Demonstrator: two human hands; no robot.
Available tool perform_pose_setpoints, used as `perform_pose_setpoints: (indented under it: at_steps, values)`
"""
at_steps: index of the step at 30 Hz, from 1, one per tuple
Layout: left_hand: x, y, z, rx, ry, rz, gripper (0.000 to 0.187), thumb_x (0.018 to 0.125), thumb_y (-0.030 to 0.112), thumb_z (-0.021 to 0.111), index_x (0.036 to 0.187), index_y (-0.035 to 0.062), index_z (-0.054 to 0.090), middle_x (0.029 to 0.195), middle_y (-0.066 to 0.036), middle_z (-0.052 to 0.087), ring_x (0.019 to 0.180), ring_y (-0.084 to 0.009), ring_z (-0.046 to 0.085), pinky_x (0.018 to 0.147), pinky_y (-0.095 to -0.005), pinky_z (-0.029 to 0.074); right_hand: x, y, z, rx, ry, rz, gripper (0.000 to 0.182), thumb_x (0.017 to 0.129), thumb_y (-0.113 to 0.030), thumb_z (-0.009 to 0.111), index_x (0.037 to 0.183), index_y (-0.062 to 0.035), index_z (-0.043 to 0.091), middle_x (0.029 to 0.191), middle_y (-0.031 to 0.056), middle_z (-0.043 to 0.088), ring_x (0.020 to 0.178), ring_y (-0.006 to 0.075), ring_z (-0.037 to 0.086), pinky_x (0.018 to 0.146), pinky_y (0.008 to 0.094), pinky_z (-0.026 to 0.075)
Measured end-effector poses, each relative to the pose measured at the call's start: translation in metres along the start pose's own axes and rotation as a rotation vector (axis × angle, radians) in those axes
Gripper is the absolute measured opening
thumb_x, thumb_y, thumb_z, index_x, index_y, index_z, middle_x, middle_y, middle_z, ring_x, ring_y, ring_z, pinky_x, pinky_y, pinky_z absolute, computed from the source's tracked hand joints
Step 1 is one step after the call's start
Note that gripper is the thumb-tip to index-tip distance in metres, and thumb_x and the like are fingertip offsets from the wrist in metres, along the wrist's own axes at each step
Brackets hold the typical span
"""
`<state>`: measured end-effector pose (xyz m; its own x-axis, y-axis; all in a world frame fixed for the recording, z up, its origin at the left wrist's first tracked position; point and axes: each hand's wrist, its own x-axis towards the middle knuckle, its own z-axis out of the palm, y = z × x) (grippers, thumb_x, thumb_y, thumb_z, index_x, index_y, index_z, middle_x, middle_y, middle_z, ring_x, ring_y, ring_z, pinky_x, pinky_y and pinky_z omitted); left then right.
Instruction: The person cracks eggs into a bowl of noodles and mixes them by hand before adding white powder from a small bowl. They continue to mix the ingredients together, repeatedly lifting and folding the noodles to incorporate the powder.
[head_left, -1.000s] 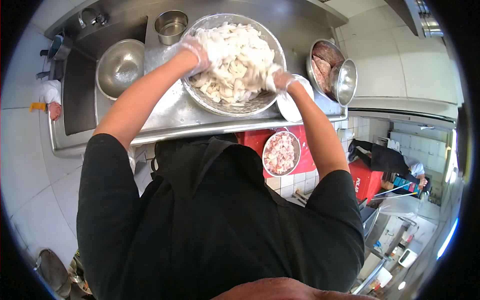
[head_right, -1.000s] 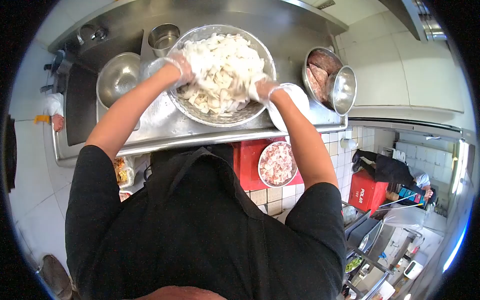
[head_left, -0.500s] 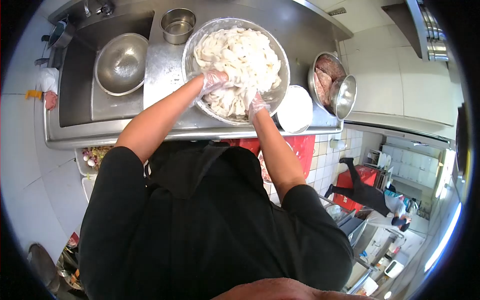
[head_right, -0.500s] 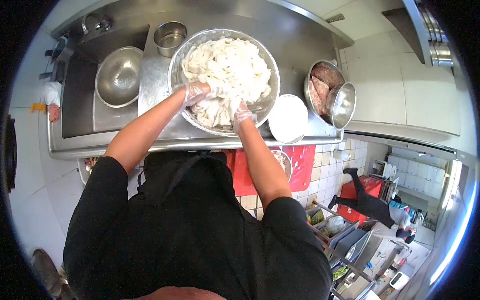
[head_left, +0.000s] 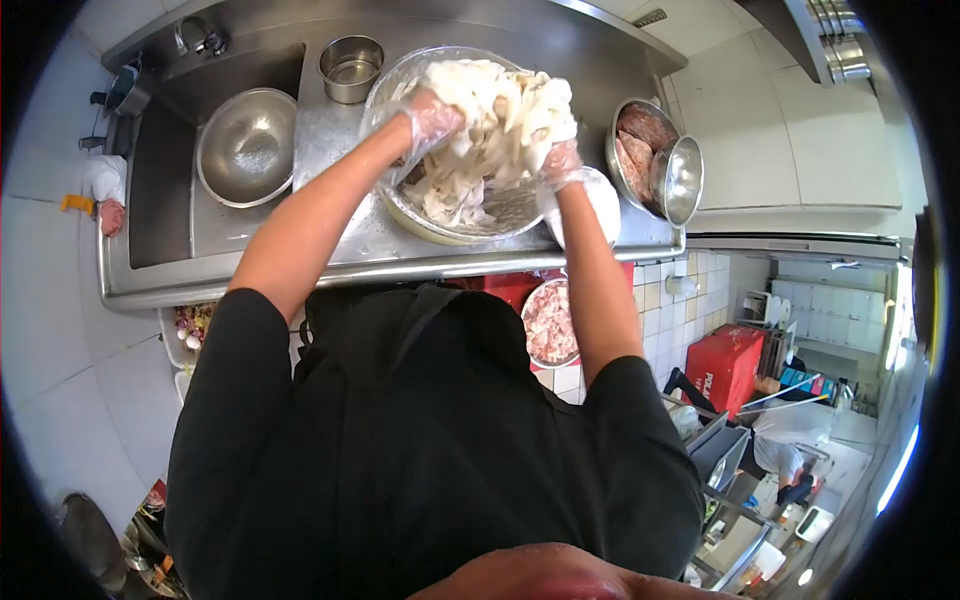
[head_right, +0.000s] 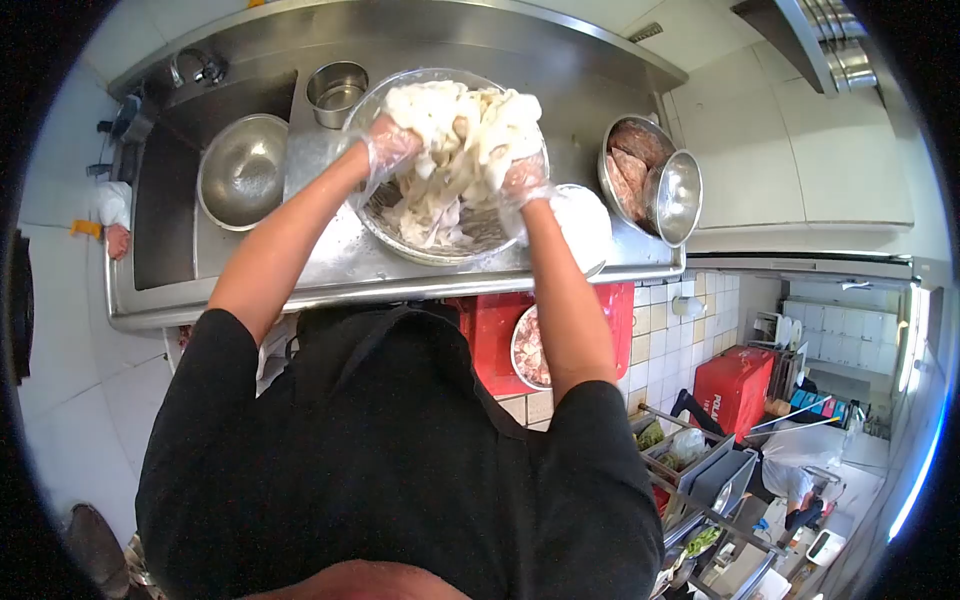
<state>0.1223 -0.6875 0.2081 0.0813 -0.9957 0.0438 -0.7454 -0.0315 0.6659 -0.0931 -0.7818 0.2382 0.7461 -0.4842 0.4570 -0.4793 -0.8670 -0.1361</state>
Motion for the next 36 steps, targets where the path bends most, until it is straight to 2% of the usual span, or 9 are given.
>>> perform_pose_setpoints:
  at_steps: [2,6,9,10,14,17,20,28,36]
  values:
    - [0.010,0.024,-0.024,0.074,0.089,0.032,0.024,0.068,0.018,0.052,0.087,0.0057,0.063,0.084,-0.016,0.062,0.076,-0.0301,0.059,0.071,-0.0361,0.046,0.024,0.015,-0.023,0.131,-0.131,-0.120,0.031,0.073,-0.019,0.054,0.099,-0.0025,0.056,0.105,0.0152,0.055,0.097,0.0302,0.050,0.088,0.0357,0.038]
    - [0.009,0.072,-0.057,0.348,-0.199,-0.189,0.027,0.072,0.022,0.051,0.090,0.0063,0.062,0.090,-0.017,0.061,0.081,-0.0292,0.059,0.073,-0.0363,0.046,0.062,-0.005,-0.069,0.125,-0.478,-0.207,0.042,0.077,-0.029,0.052,0.112,-0.0058,0.051,0.115,0.0163,0.050,0.105,0.0330,0.047,0.091,0.0356,0.036]
    - [-0.022,0.110,-0.067,0.308,-0.293,-0.018,0.028,0.075,0.024,0.049,0.093,0.0067,0.061,0.092,-0.017,0.061,0.082,-0.0287,0.059,0.073,-0.0360,0.046,0.072,-0.039,-0.090,0.190,-0.664,-0.107,0.042,0.078,-0.030,0.051,0.114,-0.0068,0.050,0.116,0.0157,0.050,0.106,0.0328,0.046,0.092,0.0348,0.036]
    - [-0.029,0.099,-0.048,0.318,-0.268,-0.080,0.028,0.077,0.026,0.047,0.094,0.0075,0.060,0.093,-0.016,0.061,0.081,-0.0277,0.060,0.073,-0.0358,0.047,0.062,0.004,-0.042,0.097,-0.581,-0.269,0.041,0.080,-0.029,0.049,0.116,-0.0088,0.049,0.118,0.0155,0.049,0.108,0.0307,0.046,0.093,0.0342,0.035]
    - [-0.059,0.094,0.000,0.522,-0.690,0.041,0.032,0.076,0.029,0.048,0.098,0.0103,0.062,0.096,-0.014,0.061,0.085,-0.0288,0.060,0.074,-0.0369,0.047,0.034,0.046,0.007,0.131,-0.633,0.008,0.039,0.081,-0.025,0.051,0.114,-0.0043,0.050,0.114,0.0129,0.053,0.103,0.0246,0.050,0.091,0.0310,0.037]
    - [-0.060,0.065,0.076,0.344,-0.435,-0.090,0.036,0.075,0.034,0.048,0.098,0.0101,0.062,0.098,-0.016,0.060,0.087,-0.0311,0.059,0.074,-0.0385,0.046,0.006,0.077,0.055,0.035,-0.761,0.151,0.039,0.081,-0.025,0.051,0.114,-0.0043,0.051,0.113,0.0128,0.053,0.103,0.0245,0.050,0.091,0.0309,0.037]
    - [-0.044,0.069,0.080,0.239,-0.529,-0.133,0.041,0.074,0.038,0.046,0.094,0.0072,0.063,0.096,-0.020,0.060,0.088,-0.0329,0.058,0.075,-0.0396,0.045,-0.018,0.095,0.093,0.074,-0.839,0.293,0.039,0.081,-0.025,0.051,0.114,-0.0042,0.051,0.113,0.0128,0.054,0.103,0.0244,0.050,0.091,0.0309,0.037]
    - [-0.018,0.018,0.098,-0.034,-0.355,-0.293,0.040,0.072,0.036,0.048,0.091,0.0034,0.062,0.088,-0.020,0.061,0.084,-0.0331,0.057,0.076,-0.0371,0.043,-0.059,0.036,0.065,1.241,-0.652,1.010,0.038,0.081,-0.024,0.051,0.113,-0.0040,0.051,0.113,0.0126,0.054,0.103,0.0242,0.050,0.091,0.0308,0.036]
    - [0.038,-0.051,0.102,-0.134,0.089,0.172,0.042,0.071,0.019,0.055,0.110,0.0042,0.053,0.109,-0.014,0.055,0.100,-0.0274,0.051,0.090,-0.0319,0.038,-0.020,-0.006,0.029,1.098,-0.406,0.679,0.038,0.081,-0.024,0.051,0.113,-0.0038,0.051,0.112,0.0125,0.054,0.102,0.0239,0.050,0.092,0.0307,0.036]
